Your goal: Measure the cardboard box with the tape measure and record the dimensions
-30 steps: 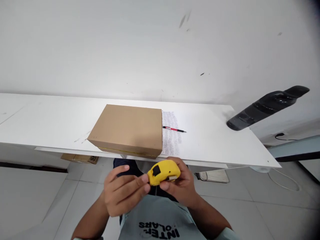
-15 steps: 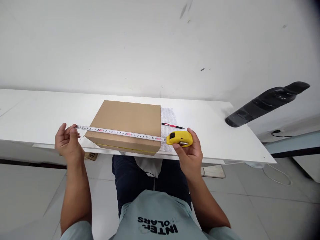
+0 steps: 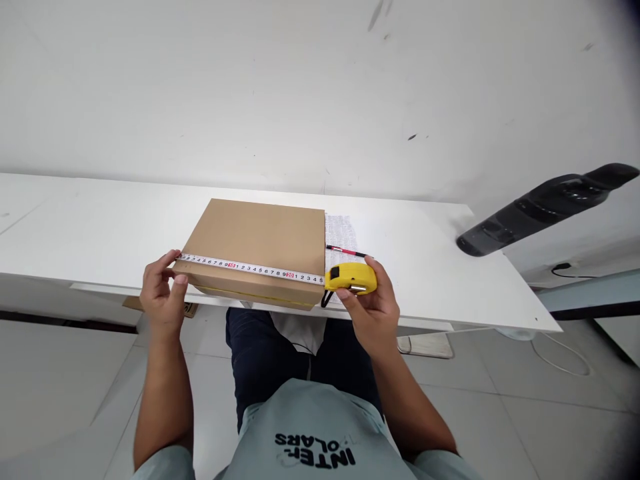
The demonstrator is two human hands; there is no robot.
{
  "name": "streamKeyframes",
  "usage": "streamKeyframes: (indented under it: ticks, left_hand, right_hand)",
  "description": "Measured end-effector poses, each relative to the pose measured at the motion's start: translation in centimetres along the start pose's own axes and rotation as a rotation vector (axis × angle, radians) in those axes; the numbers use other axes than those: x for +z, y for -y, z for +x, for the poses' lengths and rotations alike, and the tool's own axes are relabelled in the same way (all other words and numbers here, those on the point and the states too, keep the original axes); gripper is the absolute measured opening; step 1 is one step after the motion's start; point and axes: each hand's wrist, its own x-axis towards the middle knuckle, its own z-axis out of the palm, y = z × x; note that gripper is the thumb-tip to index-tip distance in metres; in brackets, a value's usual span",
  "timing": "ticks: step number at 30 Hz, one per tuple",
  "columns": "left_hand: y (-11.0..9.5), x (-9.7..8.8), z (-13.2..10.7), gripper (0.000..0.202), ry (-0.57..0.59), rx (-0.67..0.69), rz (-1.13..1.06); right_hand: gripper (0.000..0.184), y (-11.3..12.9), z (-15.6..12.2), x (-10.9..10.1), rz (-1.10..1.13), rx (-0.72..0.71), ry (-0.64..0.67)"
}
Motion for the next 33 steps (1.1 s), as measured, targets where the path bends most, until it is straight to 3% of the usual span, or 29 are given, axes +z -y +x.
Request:
streamKeyframes:
  ticks: [5,10,17,20,22,25,27,29,31,33]
  left_hand:
    - [-0.7,-1.3,0.5,0.053,0.024,0.168,0.042]
    - [-1.5,-2.0,0.8,0.041,0.059,0.128,-0.001]
    - [-2.2,-2.2,1.4,0.036,0.063,0.131,0.043]
    - [-2.3,-2.5,1.5,0.024,-0.033,0.135,0.09]
    - [-2.8,-3.0,1.1,0.016,-0.126,0.211,0.147]
    - [-5.5,-3.4,-0.3,0.011,-0.148,0.379,0.189]
    - [-8.6,-2.9,-1.7,0.012,-0.044,0.518,0.154]
    - [-12.3,-1.4,-3.2,0.012,0.136,0.668,0.084]
    - [-15.5,0.9,-4.6,0.015,0.193,0.764,-0.048]
    - [-17.3,3.0,-6.1,0.013,0.191,0.788,-0.149]
  right_hand:
    - [0.065,-0.2,-0.1,-0.2,-0.009,-0.01,0.01]
    - [0.073,-0.4,0.0,-0.4,-0.007,0.0,0.009]
    - [0.07,-0.3,0.3,-0.4,-0.044,-0.018,0.066]
    - [0.067,0.2,0.3,-0.2,-0.031,-0.008,0.061]
    - [0.064,0.5,0.3,-0.2,0.021,0.004,0.036]
    - [0.057,0.7,-0.3,-0.4,0.139,0.075,0.027]
    - [0.053,0.4,-1.1,-0.7,0.216,0.162,0.086]
    - [0.052,0.0,-2.3,-1.0,0.28,0.254,0.175]
    - [0.053,-0.4,-3.5,-1.1,0.324,0.323,0.252]
    - [0.054,-0.5,-4.4,-1.3,0.353,0.363,0.294]
